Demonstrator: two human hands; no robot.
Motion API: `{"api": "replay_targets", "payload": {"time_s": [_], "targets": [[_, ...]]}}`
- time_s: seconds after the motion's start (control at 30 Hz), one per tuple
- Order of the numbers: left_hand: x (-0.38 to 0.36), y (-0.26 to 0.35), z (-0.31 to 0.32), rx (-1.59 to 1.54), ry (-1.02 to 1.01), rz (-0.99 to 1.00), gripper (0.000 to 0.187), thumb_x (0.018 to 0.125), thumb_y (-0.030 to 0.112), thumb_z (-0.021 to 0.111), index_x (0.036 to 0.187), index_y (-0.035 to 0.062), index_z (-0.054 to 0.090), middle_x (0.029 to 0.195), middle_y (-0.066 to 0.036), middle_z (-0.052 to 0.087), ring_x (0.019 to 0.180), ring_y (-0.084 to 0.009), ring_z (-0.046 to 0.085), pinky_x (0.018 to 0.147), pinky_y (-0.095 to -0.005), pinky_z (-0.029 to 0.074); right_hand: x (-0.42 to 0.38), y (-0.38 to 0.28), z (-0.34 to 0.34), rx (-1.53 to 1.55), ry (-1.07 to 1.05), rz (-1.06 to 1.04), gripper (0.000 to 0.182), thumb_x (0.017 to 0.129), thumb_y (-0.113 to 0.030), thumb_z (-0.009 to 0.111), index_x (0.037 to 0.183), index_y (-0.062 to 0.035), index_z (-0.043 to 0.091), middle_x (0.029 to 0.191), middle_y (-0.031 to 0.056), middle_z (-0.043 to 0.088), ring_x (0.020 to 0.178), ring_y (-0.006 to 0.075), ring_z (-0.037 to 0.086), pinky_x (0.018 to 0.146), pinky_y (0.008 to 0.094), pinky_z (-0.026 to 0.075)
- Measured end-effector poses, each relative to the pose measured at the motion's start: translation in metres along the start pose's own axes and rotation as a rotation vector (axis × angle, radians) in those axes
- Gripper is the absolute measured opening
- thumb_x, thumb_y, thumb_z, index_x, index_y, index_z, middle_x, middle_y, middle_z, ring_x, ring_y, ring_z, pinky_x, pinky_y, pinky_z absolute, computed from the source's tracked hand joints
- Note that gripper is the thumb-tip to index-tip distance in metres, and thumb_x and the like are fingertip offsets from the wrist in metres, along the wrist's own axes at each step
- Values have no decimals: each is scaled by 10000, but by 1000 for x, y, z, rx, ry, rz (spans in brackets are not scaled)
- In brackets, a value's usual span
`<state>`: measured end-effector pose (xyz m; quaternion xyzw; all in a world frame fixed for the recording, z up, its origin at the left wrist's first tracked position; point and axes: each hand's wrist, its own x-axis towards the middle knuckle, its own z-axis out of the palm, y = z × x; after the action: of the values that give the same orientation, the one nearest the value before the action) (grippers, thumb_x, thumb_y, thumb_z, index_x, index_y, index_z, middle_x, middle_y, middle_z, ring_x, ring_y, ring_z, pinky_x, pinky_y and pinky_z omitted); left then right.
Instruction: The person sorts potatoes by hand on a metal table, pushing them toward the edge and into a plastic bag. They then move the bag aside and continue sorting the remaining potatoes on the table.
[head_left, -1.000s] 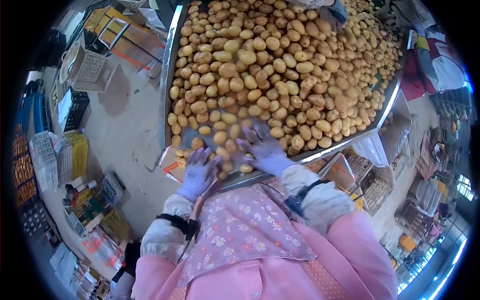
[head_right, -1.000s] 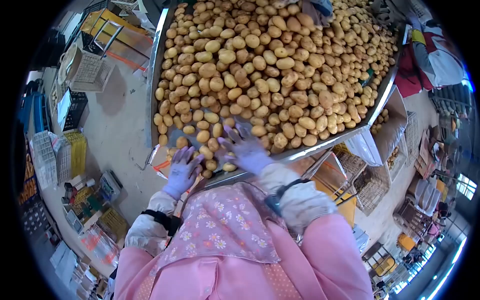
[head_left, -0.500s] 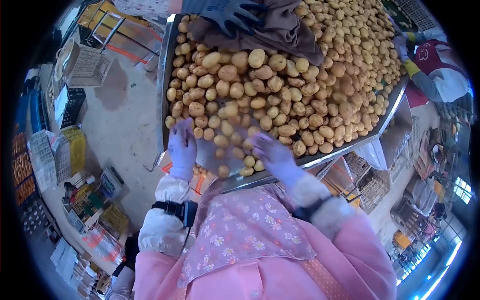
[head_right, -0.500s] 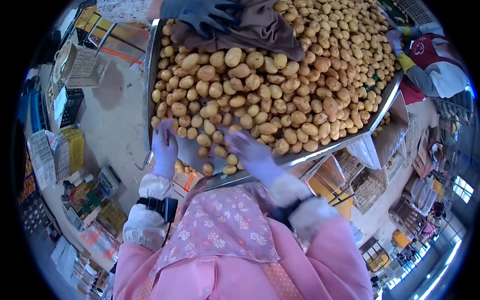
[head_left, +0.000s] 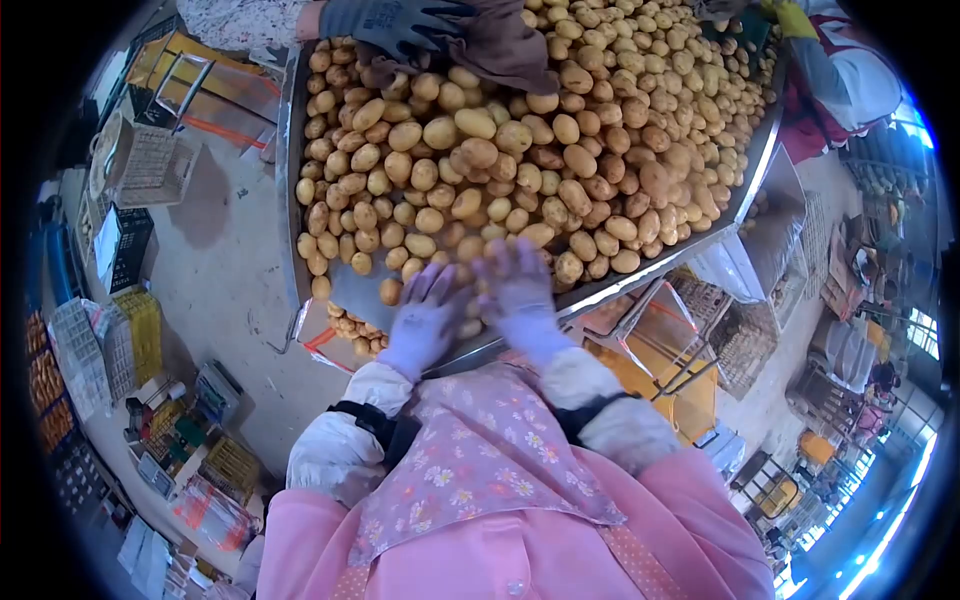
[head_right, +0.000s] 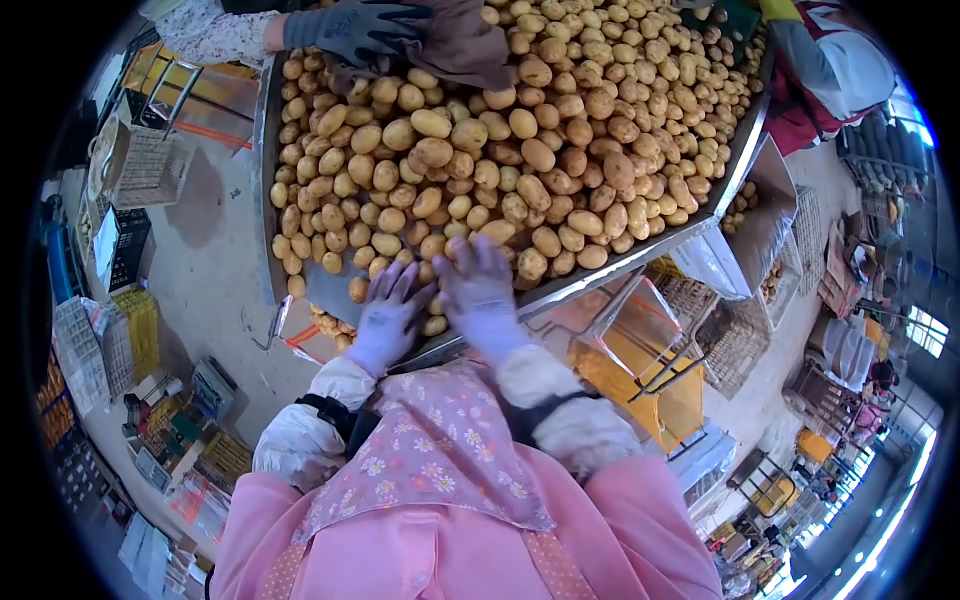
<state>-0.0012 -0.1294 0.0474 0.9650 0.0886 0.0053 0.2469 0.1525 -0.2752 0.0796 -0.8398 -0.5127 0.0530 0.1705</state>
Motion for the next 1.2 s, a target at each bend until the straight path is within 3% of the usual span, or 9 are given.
{"api": "replay_targets", "payload": {"time_s": [0.13,0.3,0.43,0.53,0.6,0.7,0.77,0.83,1.2], "targets": [[-63,-29,-22,14,-90,-97,504,869,202,648,1368,130,629,1482,-154,521,1424,-412,417,1190,-520,328,-13,-7,17,-2,-310,-241,409,926,-309,635,1309,-168,618,1448,99,527,1307,347,507,991,469,496],[-65,-59,-39,52,270,-456,488,923,169,624,1402,78,598,1480,-215,524,1359,-438,474,1148,-535,366,67,-12,32,352,-203,-146,483,969,-290,595,1444,-225,543,1554,60,453,1449,377,366,1112,524,421],[10,-76,-49,-132,552,-496,490,942,188,601,1420,81,582,1505,-233,495,1377,-468,451,1152,-531,367,45,-37,73,-69,-404,-267,594,952,-266,620,1527,-271,471,1598,60,430,1556,330,258,1259,489,234],[36,-83,-25,135,385,-445,527,929,205,613,1429,47,556,1518,-243,463,1418,-490,391,1202,-546,306,10,1,53,128,-604,-485,643,958,-313,614,1569,-302,415,1620,45,397,1563,394,191,1264,556,170],[28,-60,-21,156,287,-399,547,917,220,629,1435,63,552,1521,-235,463,1426,-485,383,1206,-560,294,40,17,14,4,-721,-183,629,962,-361,597,1563,-312,418,1599,47,419,1530,448,229,1247,600,200],[-13,-31,-11,78,82,-280,585,882,252,666,1440,114,559,1524,-207,468,1428,-458,390,1204,-595,280,30,40,40,-66,-307,-352,601,954,-384,602,1525,-264,458,1577,66,432,1500,452,270,1240,604,214],[-43,-30,-9,42,31,-228,580,882,247,662,1439,117,563,1519,-202,475,1415,-459,401,1194,-592,292,36,-8,37,-63,-388,-158,561,963,-384,574,1495,-242,471,1594,83,396,1490,445,277,1229,615,219],[-66,-34,-14,2,-23,-176,576,882,242,658,1438,119,567,1513,-196,481,1402,-459,411,1183,-589,304,17,-11,59,67,-456,-361,581,937,-391,607,1484,-248,472,1601,125,365,1491,438,277,1212,612,250],[69,-117,-68,-51,541,-488,498,923,172,638,1413,92,596,1368,-196,621,1233,-406,579,1054,-496,451,124,-31,57,14,-440,-95,700,908,-454,688,1543,-312,432,1611,250,298,1541,404,218,1249,577,182]]}}
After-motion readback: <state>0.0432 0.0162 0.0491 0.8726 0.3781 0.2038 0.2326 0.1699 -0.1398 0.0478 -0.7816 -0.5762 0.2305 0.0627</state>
